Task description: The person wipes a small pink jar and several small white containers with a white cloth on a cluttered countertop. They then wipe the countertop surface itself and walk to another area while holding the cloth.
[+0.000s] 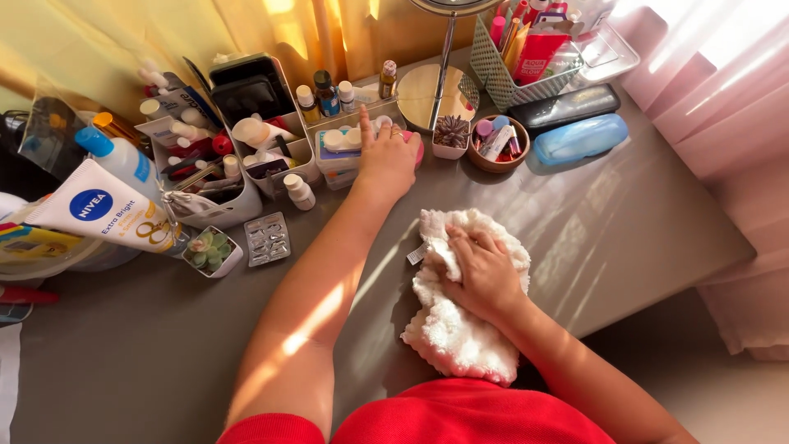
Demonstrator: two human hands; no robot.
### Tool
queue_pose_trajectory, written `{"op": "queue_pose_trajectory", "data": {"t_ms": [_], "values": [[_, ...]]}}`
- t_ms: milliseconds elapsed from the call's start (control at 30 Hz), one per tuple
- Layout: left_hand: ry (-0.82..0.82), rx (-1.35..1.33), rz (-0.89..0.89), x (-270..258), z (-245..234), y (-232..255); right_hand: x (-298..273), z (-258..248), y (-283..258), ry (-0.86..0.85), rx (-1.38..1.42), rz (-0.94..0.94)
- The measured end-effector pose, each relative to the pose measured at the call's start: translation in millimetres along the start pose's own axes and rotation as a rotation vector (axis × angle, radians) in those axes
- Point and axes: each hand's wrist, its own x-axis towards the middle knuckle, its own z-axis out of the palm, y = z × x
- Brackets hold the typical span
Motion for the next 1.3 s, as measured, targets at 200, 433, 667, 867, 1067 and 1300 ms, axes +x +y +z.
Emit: {"op": "queue_pose_trajectory", "data": {"t_ms": [200,433,667,867,1067,1300], "values": [[0.609,-0.117,0.204,-20.3,15.6,-25.0,28.4,5.5,13.2,-0.226,-0.013,0.078],[0.776,-0.171,0.107,-122.1,-9.5,-51.3,65.6,36.6,26.1,-0.229,0.051,-0.158],[0.678,-0.266,-0.048,-209.0,-0.7,-81.0,94.6,56.7,-22.4,-0.132,0.067,-0.305],[0.657,-0.267,-0.112,-261.7,-6.7,-88.0,88.2,54.4,-77.3,0.037,0.112,-0.42],[0.617,-0.277,-0.108,-285.5,23.2,-81.3,27.3,42.8,-127.3,-0.098,0.214,-0.454],[0.554,-0.367,-0.093,-298.1,34.1,-60.4,-35.5,21.2,-111.3,-0.124,0.234,-0.345]]}}
